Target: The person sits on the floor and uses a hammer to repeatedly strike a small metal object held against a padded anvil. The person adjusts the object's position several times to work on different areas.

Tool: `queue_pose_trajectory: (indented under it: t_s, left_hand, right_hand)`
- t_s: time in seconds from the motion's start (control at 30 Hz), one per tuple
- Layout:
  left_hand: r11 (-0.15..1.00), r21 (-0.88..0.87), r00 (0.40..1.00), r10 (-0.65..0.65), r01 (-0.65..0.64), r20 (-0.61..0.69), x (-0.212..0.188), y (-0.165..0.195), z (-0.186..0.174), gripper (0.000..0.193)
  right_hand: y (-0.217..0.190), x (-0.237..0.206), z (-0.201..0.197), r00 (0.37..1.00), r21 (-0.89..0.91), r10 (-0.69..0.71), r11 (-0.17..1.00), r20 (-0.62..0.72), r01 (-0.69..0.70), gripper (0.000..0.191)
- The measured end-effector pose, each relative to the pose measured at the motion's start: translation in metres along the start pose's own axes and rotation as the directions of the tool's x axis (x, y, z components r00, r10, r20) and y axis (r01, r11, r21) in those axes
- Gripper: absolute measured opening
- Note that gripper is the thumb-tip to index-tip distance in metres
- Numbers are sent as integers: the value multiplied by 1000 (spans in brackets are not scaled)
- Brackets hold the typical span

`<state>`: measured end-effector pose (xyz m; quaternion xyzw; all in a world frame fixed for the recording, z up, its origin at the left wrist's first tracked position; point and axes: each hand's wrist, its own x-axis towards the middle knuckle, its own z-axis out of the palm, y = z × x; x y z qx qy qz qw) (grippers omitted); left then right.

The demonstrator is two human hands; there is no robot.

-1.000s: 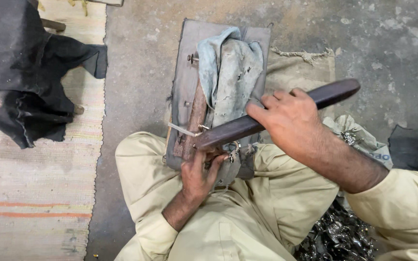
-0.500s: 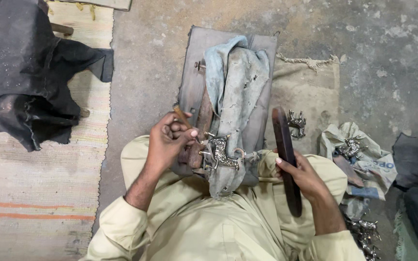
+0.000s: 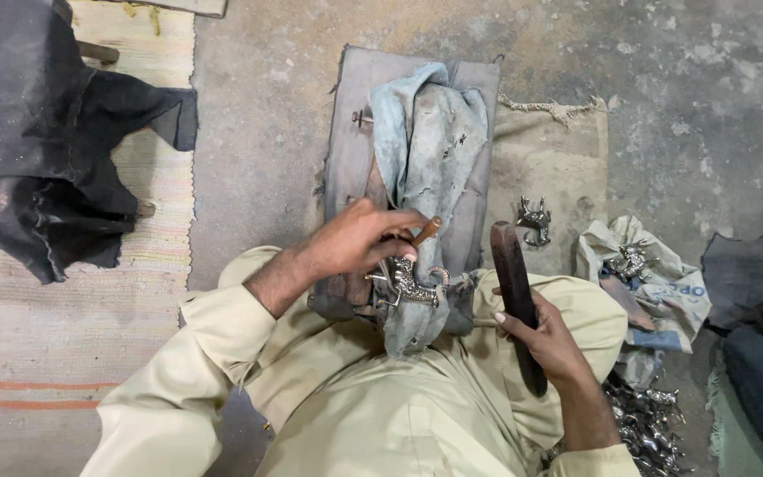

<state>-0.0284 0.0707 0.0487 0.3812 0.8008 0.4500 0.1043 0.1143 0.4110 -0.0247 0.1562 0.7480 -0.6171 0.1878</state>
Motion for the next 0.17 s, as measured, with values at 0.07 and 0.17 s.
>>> queue_pose_trajectory:
  t_s: [0.07,0.17]
  left_hand:
    - [997,71,997,-38,34,62,0,2,-1,40]
    - [996,86,998,-26,20,62,1,5,-1,41]
  right_hand:
    - [-13,0,3,983,-147,-163,978,-81,149,43]
    - [-40,7,-2,899,-249,-398,903,-183,349,37]
